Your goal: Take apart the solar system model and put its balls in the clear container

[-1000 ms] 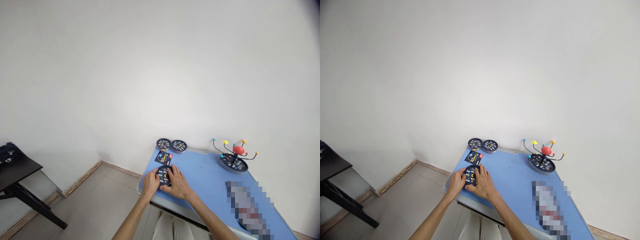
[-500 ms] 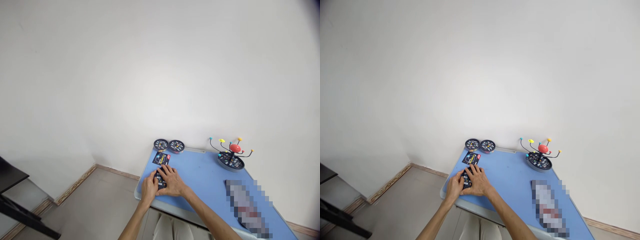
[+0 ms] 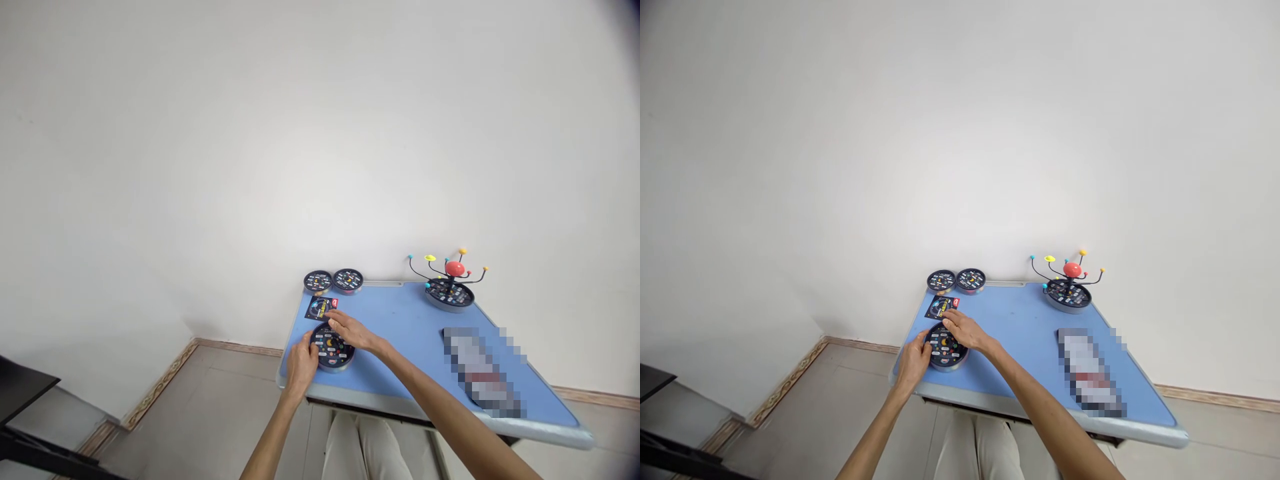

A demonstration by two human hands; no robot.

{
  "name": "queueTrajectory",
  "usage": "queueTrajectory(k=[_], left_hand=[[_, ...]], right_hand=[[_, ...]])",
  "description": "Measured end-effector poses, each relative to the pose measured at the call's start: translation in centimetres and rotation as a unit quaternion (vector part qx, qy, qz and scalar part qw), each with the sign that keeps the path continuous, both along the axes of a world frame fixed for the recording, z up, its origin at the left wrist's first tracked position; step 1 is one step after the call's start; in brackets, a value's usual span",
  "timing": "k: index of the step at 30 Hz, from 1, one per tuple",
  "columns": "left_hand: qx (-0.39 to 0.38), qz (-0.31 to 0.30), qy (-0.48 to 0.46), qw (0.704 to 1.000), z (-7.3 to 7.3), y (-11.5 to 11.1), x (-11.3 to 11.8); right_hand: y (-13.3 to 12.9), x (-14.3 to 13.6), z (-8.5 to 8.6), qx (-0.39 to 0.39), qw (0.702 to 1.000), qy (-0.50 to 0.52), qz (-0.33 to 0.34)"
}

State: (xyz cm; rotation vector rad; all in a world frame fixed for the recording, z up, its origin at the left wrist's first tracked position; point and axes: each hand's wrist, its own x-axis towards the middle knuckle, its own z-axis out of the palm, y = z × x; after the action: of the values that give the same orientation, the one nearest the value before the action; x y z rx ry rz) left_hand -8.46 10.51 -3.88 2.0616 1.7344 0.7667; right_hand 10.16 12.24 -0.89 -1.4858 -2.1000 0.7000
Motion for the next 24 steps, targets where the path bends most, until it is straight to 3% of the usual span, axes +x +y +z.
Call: queueTrajectory(k=[6,11,18,24], left_hand=[[0.019,0.017,-0.021,0.999,-1.0,-0.3,-0.2],[-0.005,0.038,-0.054,0.998,-1.6,-0.2,0.4],[-0.024,0.026,-0.027,0.999,-0.4,0.5,1.1],[-0.017,-0.001,-0.027,0.999,0.2,0.6,1.8]], right_hand=[[0.4,0.9,0.0,-0.021,0.987,-0.051,-0.153],[-0.4,1.2,-0.6,-0.093,0.981,-0.03,-0.167],[-2.1,2.5,-2.0,-0.172,0.966,0.069,-0.178],[-4.0,3.4,-1.2,-0.178,0.961,0.094,-0.189]])
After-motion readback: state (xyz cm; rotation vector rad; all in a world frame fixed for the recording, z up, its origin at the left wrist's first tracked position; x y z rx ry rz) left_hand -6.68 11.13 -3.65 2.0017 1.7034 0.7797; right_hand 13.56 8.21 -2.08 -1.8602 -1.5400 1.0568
